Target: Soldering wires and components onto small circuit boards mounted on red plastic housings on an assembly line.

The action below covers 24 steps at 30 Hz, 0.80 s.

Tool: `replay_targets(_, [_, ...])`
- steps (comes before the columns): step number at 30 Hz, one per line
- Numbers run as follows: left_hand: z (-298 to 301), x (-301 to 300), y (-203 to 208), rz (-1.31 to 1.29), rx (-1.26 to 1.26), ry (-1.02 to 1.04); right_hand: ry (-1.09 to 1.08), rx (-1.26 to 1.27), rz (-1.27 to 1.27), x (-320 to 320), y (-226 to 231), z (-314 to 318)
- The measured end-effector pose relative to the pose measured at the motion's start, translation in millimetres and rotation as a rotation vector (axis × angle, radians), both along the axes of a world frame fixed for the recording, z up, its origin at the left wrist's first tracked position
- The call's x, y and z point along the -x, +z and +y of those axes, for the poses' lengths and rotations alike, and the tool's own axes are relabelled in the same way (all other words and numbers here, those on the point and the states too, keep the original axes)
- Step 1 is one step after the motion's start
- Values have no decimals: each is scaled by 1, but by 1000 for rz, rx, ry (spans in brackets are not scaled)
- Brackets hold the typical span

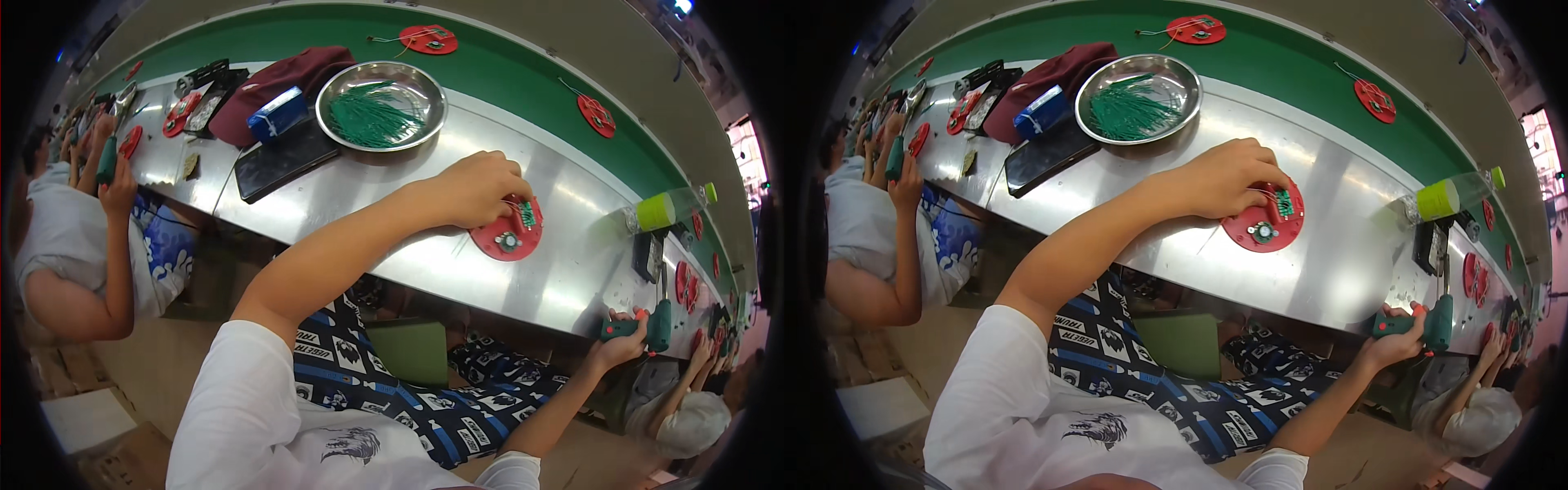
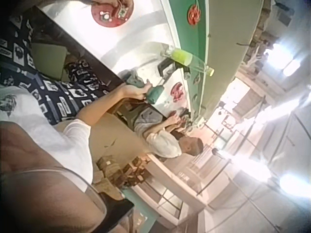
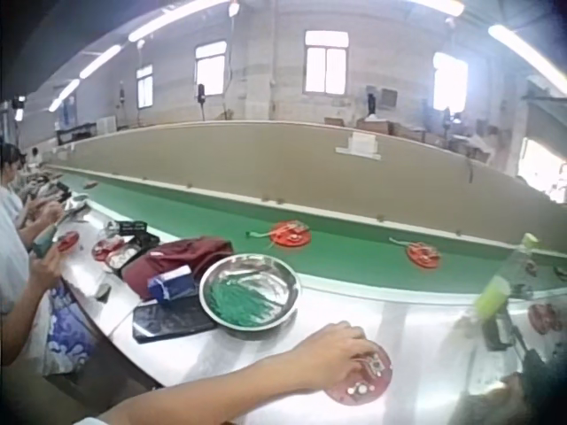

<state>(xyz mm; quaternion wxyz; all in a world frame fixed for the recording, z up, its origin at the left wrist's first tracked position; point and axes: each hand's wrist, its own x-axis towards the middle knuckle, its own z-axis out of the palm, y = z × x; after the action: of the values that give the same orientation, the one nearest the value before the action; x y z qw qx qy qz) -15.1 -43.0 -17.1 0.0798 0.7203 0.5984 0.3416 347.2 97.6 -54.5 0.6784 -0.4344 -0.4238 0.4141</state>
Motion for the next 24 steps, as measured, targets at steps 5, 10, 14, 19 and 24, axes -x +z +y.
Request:
replay_targets(5, [6, 1, 2, -77, 34, -118, 16, -26, 46, -2, 4, -5])
replay_targets(10, [-17, 10, 20, -264, 128, -25, 51, 25, 95, 10, -1, -4])
replay_targets(14, [5, 42, 52, -13, 27, 169, 9, -12, 35, 4, -2, -4])
replay_targets(19, [81, 153, 68, 207, 108, 590, -20, 15, -5, -1, 6, -9])
replay_targets(24, [138, 248, 26, 262, 393, 897, -14, 15, -46, 7, 6, -11])
